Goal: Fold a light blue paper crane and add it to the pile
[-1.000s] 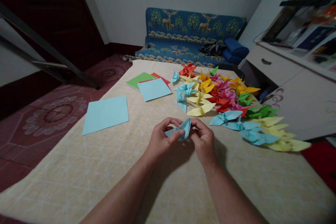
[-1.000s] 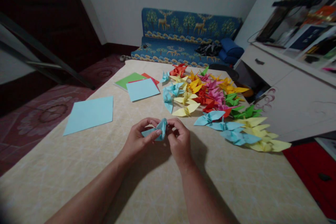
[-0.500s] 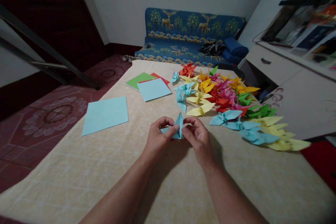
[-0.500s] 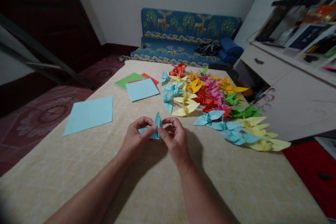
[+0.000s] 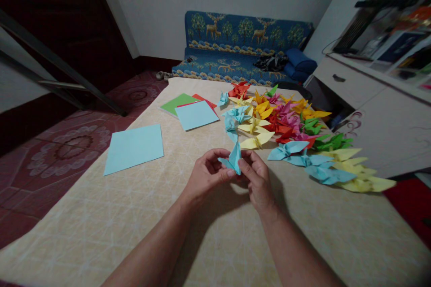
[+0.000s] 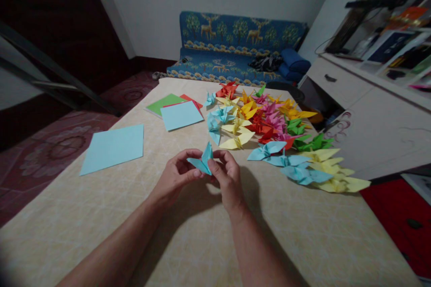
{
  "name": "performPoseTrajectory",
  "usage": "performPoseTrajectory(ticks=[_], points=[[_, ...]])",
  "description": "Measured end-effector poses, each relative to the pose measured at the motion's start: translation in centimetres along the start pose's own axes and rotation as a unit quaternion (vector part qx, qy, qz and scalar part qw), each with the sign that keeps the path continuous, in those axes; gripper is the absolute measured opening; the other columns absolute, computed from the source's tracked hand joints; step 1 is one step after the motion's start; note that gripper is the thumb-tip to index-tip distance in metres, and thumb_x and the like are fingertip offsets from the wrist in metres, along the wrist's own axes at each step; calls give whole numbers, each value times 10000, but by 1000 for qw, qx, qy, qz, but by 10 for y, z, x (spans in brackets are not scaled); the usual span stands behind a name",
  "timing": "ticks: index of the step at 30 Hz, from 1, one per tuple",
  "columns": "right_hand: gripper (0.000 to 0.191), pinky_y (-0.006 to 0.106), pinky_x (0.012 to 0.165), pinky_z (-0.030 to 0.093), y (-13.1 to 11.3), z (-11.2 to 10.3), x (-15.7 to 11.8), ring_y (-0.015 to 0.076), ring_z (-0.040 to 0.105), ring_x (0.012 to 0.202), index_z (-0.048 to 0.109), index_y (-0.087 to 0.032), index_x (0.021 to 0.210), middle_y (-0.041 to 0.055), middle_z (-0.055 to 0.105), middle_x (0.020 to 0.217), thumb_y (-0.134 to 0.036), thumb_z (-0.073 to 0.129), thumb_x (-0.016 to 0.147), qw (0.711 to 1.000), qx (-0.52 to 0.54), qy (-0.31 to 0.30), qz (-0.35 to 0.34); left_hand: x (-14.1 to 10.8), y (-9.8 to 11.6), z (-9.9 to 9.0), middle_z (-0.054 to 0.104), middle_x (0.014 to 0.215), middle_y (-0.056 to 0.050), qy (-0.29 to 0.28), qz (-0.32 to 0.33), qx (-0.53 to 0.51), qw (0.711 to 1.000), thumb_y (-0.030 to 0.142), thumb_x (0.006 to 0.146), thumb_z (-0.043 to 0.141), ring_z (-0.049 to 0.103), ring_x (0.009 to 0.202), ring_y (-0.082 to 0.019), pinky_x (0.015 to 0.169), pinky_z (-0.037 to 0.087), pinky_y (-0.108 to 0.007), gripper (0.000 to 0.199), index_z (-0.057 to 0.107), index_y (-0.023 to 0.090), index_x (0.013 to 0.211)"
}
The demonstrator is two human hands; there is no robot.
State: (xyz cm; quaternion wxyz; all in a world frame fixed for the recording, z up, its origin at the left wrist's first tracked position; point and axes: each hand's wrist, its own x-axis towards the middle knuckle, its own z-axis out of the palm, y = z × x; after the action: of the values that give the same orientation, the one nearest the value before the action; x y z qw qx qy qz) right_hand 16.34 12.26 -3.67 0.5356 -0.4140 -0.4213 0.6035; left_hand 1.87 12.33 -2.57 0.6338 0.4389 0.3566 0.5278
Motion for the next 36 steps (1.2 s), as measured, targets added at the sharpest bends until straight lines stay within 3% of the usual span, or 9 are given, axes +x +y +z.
performPoseTrajectory(ticks=[3,10,17,22,29,34,36], points=[[328,203,492,450,2,-2,2,132,600,617,549,-251,1041,1,638,856,-425,679,796,1000,6,14,-9,0,-1,2,692,744,-17,-14,-8,-31,999,225,569,862,655,652,-151,645,516,-268,484,609,169,977],[326,178,429,426,1,1,1,94,521,576,566,-224,999,-2,591,884,-413,702,771,999,-2,-11,-33,6,-6,0,663,712,3,37,8,-50,998,239,603,847,625,624,-118,635,497,-249,328,629,153,832],[253,194,446,439,4,1,3,84,507,543,591,-209,971,-7,601,825,-364,692,798,998,-10,-53,-45,5,-6,-4,669,741,-33,38,-13,-35,999,274,654,816,617,653,-145,622,485,-277,277,641,147,826],[260,205,454,446,4,2,5,95,532,558,595,-212,943,-13,603,822,-364,716,770,997,-27,-44,-52,3,-1,-2,656,685,-29,59,-4,17,998,306,678,795,559,589,-124,562,435,-253,210,676,147,746],[335,211,460,453,3,1,4,99,538,570,598,-222,993,0,615,887,-374,742,731,998,-39,-38,-45,5,-7,-5,669,714,-35,69,6,34,997,343,676,789,591,636,-142,627,452,-271,233,680,150,748],[306,203,464,438,2,2,0,108,525,550,592,-244,999,-31,601,726,-376,723,756,996,-66,-55,-29,5,-7,-2,642,679,-23,85,14,50,995,336,667,794,554,598,-130,589,430,-263,229,671,151,727],[287,209,493,461,1,3,-1,117,556,585,598,-247,1017,-17,631,770,-383,694,784,996,-65,-55,-26,5,-6,-2,628,650,-17,82,12,44,996,338,674,787,531,571,-122,565,408,-254,224,677,148,720]])
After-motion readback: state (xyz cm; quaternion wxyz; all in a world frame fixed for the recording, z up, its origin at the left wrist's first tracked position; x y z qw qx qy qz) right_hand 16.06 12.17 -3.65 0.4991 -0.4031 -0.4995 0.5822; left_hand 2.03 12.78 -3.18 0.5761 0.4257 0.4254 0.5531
